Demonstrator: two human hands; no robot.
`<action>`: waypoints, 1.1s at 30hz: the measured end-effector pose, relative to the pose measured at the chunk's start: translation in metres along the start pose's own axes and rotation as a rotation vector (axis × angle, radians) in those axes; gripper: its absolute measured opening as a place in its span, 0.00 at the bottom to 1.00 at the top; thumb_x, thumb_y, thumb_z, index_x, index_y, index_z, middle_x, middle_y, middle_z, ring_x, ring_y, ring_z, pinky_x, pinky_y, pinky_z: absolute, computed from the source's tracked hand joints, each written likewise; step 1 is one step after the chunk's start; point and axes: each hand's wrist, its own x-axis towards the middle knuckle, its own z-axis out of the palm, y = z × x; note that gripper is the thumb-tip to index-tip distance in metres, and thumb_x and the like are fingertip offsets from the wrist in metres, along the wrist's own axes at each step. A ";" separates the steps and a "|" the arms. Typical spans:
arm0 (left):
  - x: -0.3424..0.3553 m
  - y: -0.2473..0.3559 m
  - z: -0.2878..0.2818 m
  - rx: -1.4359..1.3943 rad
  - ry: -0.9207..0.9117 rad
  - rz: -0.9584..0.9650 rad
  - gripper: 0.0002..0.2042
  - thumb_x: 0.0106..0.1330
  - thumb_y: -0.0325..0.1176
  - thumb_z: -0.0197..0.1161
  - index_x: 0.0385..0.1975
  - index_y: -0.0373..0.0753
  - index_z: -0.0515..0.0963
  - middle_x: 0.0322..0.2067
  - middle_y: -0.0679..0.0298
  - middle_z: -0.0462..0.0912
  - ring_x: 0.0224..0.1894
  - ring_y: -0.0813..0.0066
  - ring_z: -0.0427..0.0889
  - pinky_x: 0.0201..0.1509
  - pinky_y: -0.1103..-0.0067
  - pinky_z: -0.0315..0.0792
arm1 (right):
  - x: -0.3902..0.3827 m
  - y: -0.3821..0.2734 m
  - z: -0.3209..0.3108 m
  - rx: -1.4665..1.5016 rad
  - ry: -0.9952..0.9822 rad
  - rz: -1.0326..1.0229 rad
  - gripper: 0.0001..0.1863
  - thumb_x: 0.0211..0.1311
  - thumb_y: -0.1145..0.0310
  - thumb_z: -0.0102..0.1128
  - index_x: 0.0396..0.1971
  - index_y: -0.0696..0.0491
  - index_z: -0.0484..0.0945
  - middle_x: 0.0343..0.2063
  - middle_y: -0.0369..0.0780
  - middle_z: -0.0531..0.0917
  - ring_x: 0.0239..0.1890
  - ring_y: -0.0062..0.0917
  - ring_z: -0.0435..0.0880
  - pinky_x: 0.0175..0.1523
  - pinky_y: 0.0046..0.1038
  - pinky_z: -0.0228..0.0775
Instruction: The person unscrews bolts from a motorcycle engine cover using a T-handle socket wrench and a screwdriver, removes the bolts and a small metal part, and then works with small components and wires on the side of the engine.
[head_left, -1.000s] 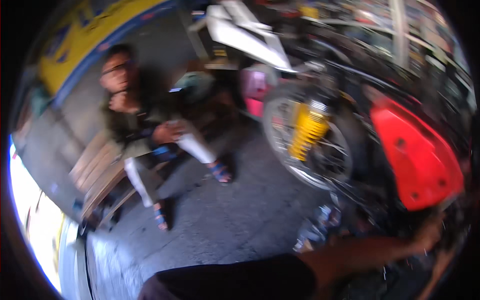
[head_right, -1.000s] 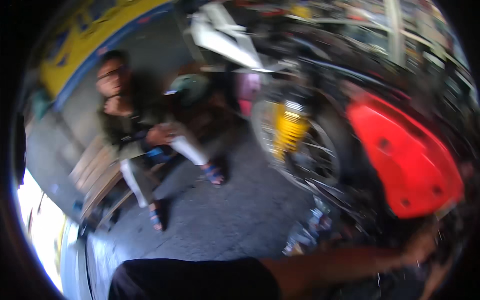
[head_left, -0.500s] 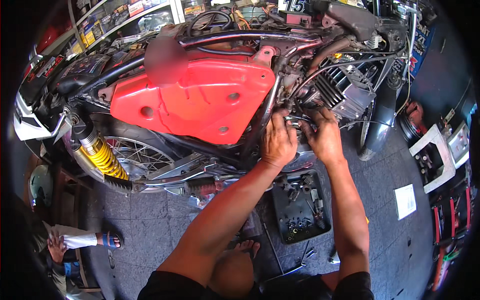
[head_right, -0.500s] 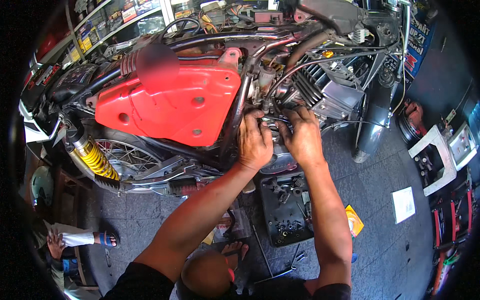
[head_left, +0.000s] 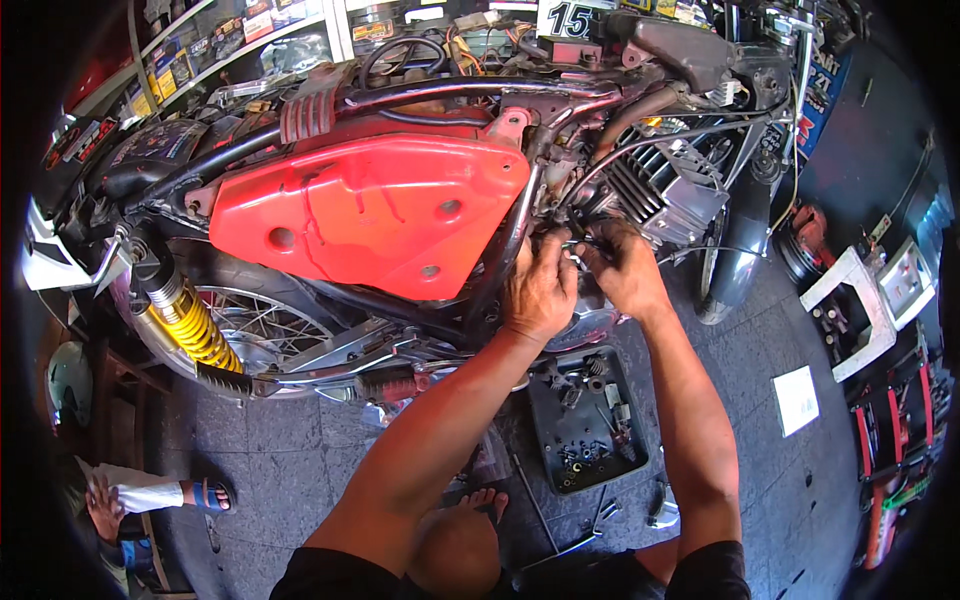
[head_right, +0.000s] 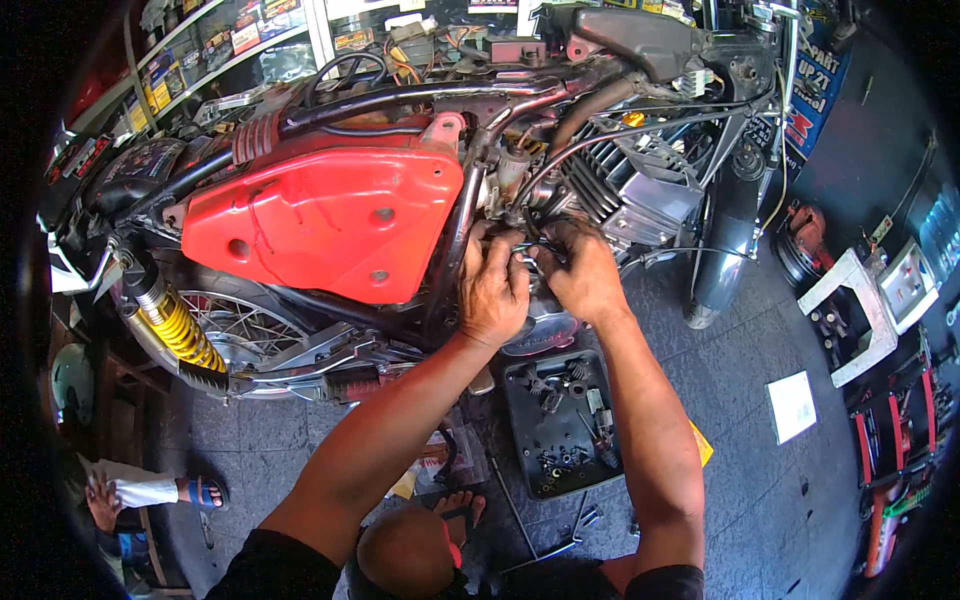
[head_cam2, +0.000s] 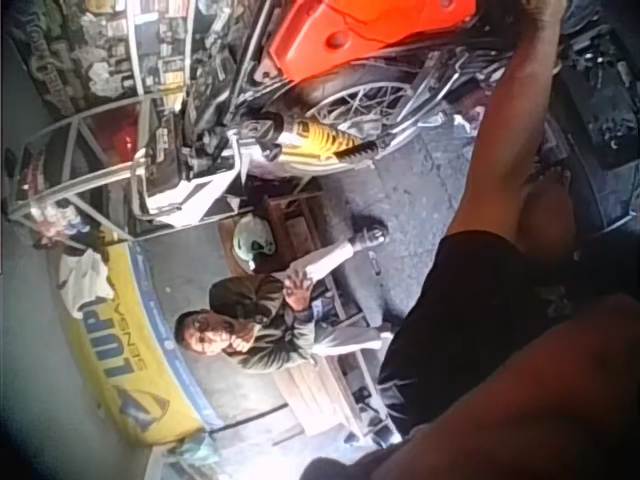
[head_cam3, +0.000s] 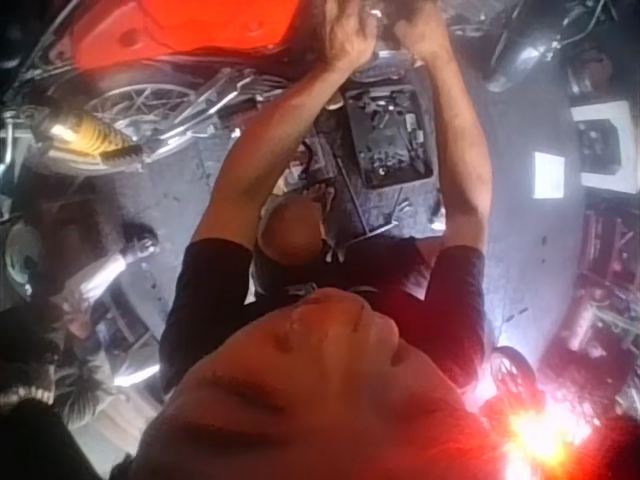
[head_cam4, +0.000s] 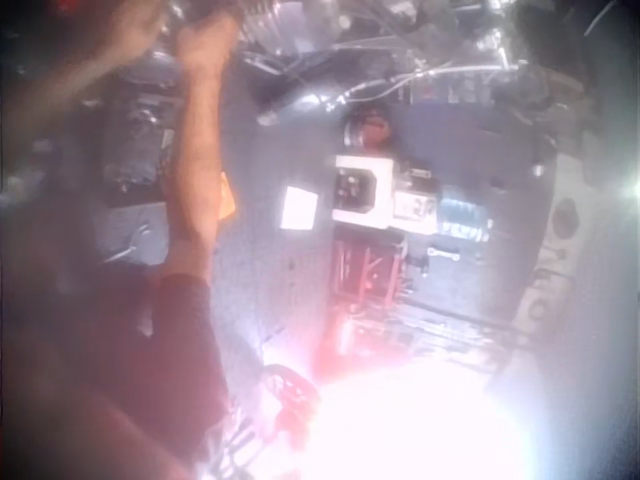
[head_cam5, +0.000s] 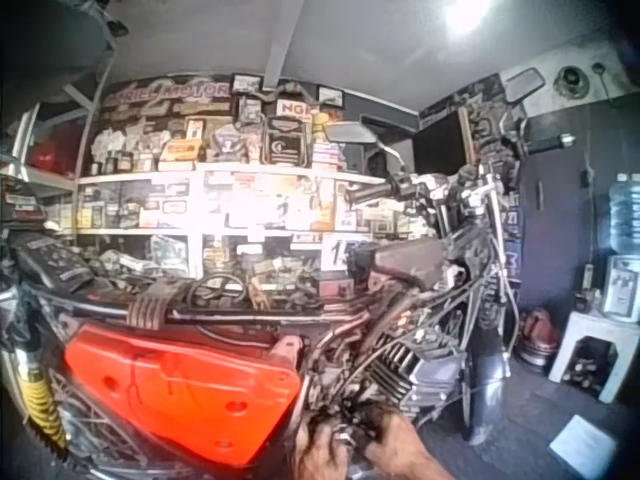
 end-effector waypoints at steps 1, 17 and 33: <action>0.000 0.001 0.001 -0.002 0.012 0.002 0.12 0.61 0.28 0.56 0.45 0.38 0.76 0.51 0.48 0.69 0.50 0.50 0.74 0.55 0.60 0.67 | 0.001 0.003 0.001 0.014 -0.010 0.020 0.18 0.55 0.65 0.68 0.42 0.63 0.81 0.42 0.54 0.82 0.48 0.47 0.81 0.54 0.38 0.72; -0.005 0.001 0.004 0.003 0.005 -0.084 0.19 0.63 0.31 0.59 0.51 0.31 0.68 0.48 0.44 0.73 0.51 0.44 0.73 0.57 0.59 0.65 | 0.003 0.010 0.009 -0.082 0.090 -0.044 0.15 0.61 0.63 0.60 0.40 0.59 0.83 0.39 0.54 0.84 0.46 0.51 0.81 0.55 0.43 0.70; -0.005 0.006 0.001 0.051 0.014 -0.142 0.20 0.62 0.31 0.57 0.53 0.30 0.66 0.46 0.42 0.74 0.51 0.43 0.74 0.57 0.60 0.66 | 0.026 0.003 -0.001 0.381 -0.061 0.325 0.20 0.53 0.65 0.66 0.44 0.61 0.82 0.41 0.49 0.86 0.42 0.35 0.84 0.51 0.33 0.72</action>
